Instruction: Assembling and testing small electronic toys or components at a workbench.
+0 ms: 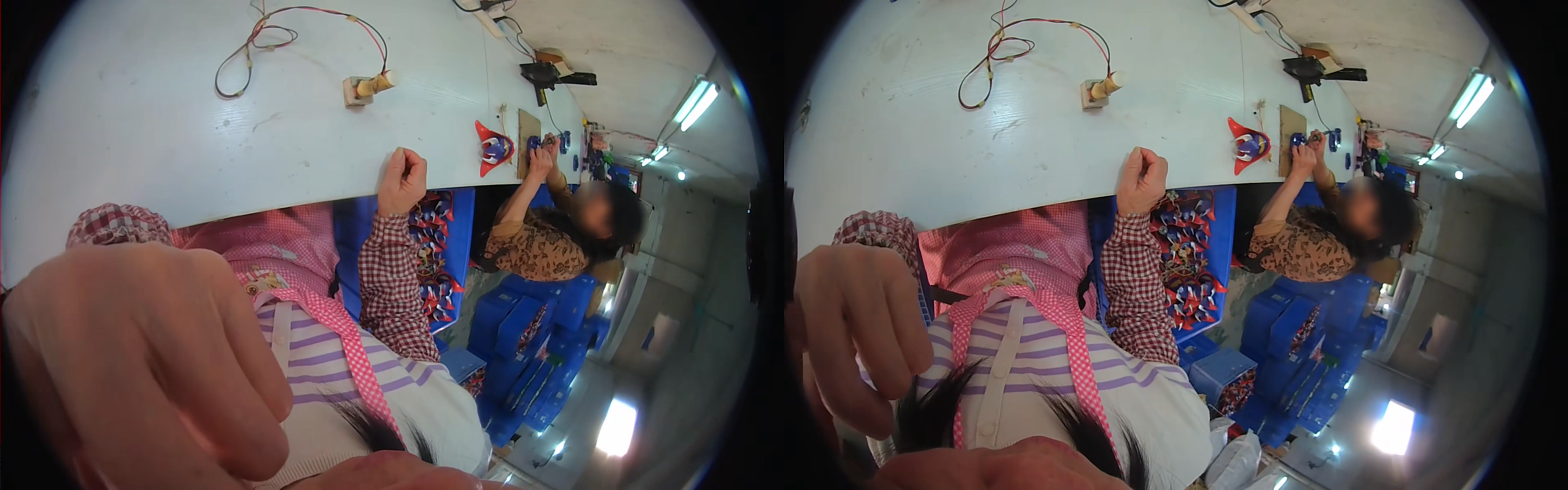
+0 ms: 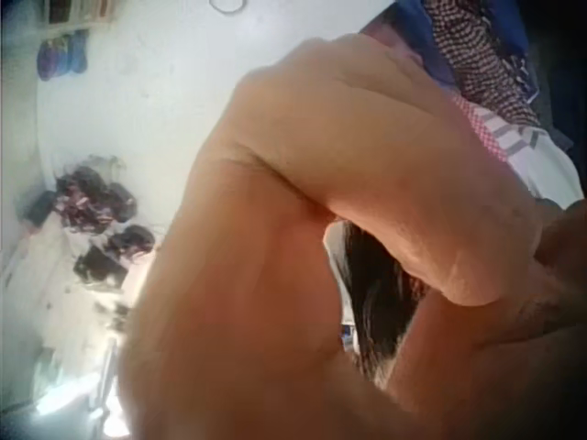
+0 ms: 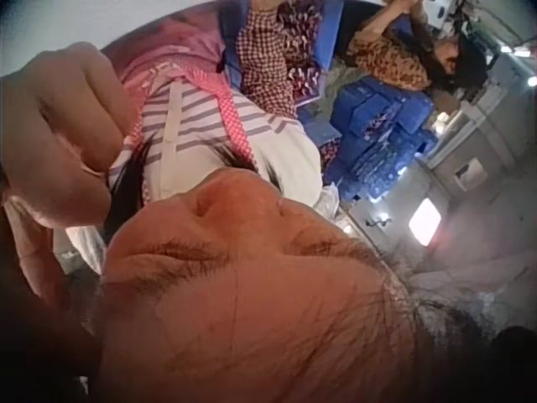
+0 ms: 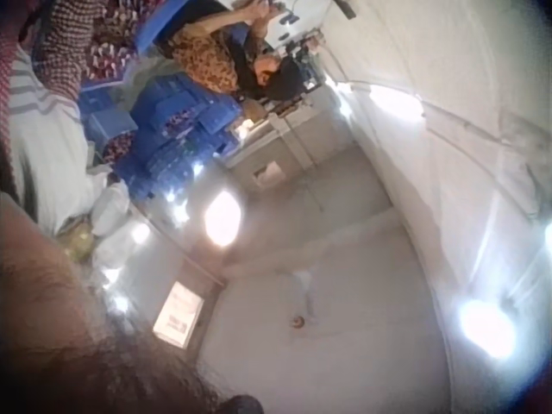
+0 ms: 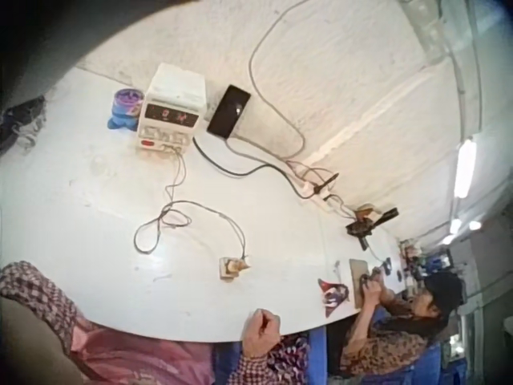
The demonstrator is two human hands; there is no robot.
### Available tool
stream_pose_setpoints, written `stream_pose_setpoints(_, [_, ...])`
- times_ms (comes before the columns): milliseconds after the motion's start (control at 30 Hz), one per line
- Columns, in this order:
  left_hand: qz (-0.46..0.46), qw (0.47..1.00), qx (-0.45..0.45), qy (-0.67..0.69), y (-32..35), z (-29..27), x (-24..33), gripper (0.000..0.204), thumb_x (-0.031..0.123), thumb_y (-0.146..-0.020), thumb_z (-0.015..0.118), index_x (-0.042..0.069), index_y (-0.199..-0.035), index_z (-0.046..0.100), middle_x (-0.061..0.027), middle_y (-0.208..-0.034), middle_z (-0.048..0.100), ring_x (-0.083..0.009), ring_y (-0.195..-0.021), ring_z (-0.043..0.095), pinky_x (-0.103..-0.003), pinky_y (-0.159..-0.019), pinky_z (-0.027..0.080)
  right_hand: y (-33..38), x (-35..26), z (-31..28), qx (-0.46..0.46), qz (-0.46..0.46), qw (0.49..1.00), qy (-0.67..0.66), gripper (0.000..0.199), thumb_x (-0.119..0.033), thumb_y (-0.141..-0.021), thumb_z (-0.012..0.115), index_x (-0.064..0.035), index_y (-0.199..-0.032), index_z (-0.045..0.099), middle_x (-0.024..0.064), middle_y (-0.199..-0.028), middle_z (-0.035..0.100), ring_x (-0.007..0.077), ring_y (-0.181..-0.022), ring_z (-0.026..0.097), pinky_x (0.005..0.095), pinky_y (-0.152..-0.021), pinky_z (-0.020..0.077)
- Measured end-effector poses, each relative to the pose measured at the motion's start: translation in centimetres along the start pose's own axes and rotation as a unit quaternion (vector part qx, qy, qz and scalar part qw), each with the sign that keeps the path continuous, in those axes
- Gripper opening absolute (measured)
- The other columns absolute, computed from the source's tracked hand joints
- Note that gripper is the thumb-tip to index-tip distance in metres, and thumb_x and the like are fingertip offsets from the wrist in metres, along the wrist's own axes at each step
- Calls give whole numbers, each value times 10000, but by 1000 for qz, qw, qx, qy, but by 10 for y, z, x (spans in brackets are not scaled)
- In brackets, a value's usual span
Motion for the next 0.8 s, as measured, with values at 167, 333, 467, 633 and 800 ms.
stream_pose_setpoints(167, [91, 995, 3, -26, -9, -5, 2, 279, -14, -793, 669, 7, -1033, 527, -161, -812, 627, -206, -495, 506, -257, -410, 421, 0, 3, -1, -1, -5, 1000, 19, 124, -105, -867, 595, 18, -883, 591, 63, -760, 571, 134, -634, 480, 239, -606, 435])
stream_pose_setpoints(333, [46, 998, 23, -36, -21, -14, -8, 291, -1, -769, 701, 15, -999, 524, -144, -775, 624, -195, -478, 506, -252, -409, 423, -2, -2, -9, 14, -32, 998, 44, 99, -78, -848, 598, 17, -876, 588, 76, -761, 557, 159, -636, 488, 256, -609, 438])
stream_pose_setpoints(467, [-12, 997, 23, -74, -22, -17, -7, 306, 11, -745, 732, 24, -966, 520, -127, -738, 620, -184, -461, 505, -246, -408, 426, -7, -19, 3, 0, -68, 996, 50, 85, -46, -815, 606, 15, -869, 584, 92, -750, 536, 199, -632, 490, 284, -600, 433])
stream_pose_setpoints(633, [-64, 992, 1, -112, -25, -23, -20, 325, 24, -720, 763, 32, -932, 517, -110, -702, 616, -174, -444, 505, -241, -407, 428, -5, -20, -3, 31, -93, 994, 42, 85, -24, -784, 613, 6, -858, 583, 94, -724, 514, 221, -607, 468, 306, -572, 413])
stream_pose_setpoints(800, [-13, 996, 56, -64, -22, -41, -35, 275, 32, -651, 819, 50, -736, 558, -77, -594, 564, -149, -414, 427, -219, -399, 358, -4, -14, -9, 41, -87, 995, 32, 82, -14, -771, 612, -1, -846, 583, 94, -713, 504, 228, -605, 464, 309, -564, 405])
Point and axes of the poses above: each hand's wrist, its own y-axis away from the middle knuckle, its own z-axis out of the palm, x = y × z, the point moved 9 cm from there along -y, towards the middle knuckle
